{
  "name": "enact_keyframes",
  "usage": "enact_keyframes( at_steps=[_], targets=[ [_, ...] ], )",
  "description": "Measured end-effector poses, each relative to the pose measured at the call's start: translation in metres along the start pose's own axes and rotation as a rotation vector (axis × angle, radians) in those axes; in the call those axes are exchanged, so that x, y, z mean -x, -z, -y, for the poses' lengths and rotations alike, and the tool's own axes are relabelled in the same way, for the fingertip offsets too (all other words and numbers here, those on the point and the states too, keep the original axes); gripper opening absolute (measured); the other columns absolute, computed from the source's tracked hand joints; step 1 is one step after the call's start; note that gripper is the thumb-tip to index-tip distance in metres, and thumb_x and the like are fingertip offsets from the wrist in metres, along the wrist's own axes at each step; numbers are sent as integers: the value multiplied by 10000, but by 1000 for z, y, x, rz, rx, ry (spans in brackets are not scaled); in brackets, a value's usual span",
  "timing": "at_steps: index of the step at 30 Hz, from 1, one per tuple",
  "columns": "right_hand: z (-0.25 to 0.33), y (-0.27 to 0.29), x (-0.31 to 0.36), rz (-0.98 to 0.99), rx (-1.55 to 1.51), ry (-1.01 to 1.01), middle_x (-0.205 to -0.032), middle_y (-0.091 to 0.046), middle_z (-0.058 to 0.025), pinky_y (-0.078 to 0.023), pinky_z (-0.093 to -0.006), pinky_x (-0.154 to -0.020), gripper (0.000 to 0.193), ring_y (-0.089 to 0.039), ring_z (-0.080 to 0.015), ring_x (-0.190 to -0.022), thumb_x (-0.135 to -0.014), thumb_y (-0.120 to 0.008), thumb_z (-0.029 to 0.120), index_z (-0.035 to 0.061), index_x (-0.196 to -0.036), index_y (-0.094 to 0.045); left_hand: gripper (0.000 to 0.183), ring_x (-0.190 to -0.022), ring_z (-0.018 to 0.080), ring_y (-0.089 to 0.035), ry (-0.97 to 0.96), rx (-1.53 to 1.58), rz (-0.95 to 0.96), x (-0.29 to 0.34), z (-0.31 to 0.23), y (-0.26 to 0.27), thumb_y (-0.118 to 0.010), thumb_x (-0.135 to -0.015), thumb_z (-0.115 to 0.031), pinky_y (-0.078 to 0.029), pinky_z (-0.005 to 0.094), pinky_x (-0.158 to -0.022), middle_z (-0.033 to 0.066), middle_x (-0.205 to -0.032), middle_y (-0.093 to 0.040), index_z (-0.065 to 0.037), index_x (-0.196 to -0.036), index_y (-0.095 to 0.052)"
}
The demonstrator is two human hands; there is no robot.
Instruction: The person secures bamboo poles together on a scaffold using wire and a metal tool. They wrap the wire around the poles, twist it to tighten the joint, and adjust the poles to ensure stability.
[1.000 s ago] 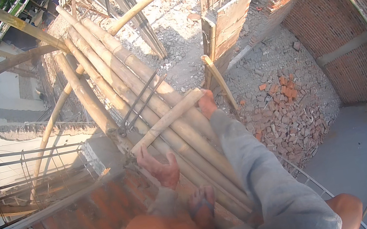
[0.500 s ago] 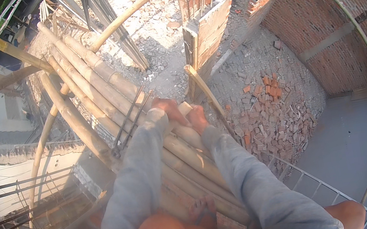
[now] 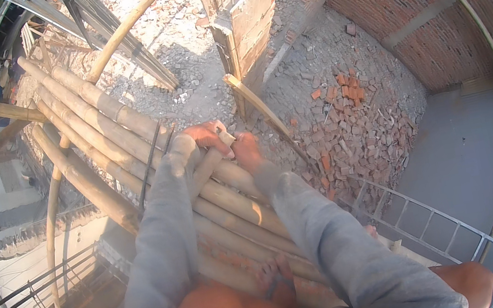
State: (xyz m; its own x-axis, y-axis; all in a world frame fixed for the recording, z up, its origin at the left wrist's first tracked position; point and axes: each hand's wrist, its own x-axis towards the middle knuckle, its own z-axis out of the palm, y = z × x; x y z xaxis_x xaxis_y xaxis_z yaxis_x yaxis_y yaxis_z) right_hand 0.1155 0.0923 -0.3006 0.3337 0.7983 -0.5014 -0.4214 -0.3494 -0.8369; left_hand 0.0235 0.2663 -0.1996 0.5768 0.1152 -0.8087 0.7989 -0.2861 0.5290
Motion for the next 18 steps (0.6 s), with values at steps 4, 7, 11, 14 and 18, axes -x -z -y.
enact_keyframes(
  at_steps=[4,7,11,14,18],
  targets=[
    [3,-2,5,42,-76,12,-963,-785,-93,-545,-308,-622,324,-725,-144,-784,-950,-550,-47,-61,-1180,-777,1189,-1369,322,-637,-63,-30,-175,-2,10,-11,-996,-589,-428,-524,415,-1098,180,-1484,-647,-50,-1607,-512],
    [4,-2,5,52,-42,37,-915,-774,-70,-529,-315,-623,247,-704,-129,-768,-956,-597,-11,-51,-1105,-791,1342,-1561,301,-503,-29,18,-123,-2,13,-13,-975,-562,-463,-433,377,-1261,160,-1709,-492,-105,-1718,-397],
    [-3,0,-1,35,-55,1,-886,-766,-45,-510,-313,-619,188,-684,-110,-753,-948,-640,10,-39,-1038,-798,1295,-1557,312,-505,-15,-106,-263,10,4,-25,-934,-612,-530,-399,380,-1277,179,-1687,-517,-113,-1719,-408],
    [-11,2,-5,-40,-21,63,-876,-763,-41,-503,-318,-605,165,-673,-100,-737,-937,-670,20,-32,-1023,-801,1263,-1555,305,-503,60,-200,-504,26,-3,-50,-934,-638,-563,-291,446,-1328,200,-1609,-594,-112,-1707,-437],
    [-15,1,-13,21,-25,120,-913,-771,-63,-535,-334,-629,143,-694,-110,-769,-946,-705,46,-32,-1026,-794,1178,-1533,296,-526,62,-295,-888,45,7,-90,-929,-669,-599,-186,535,-1355,148,-1456,-722,-138,-1668,-507]
  ],
)
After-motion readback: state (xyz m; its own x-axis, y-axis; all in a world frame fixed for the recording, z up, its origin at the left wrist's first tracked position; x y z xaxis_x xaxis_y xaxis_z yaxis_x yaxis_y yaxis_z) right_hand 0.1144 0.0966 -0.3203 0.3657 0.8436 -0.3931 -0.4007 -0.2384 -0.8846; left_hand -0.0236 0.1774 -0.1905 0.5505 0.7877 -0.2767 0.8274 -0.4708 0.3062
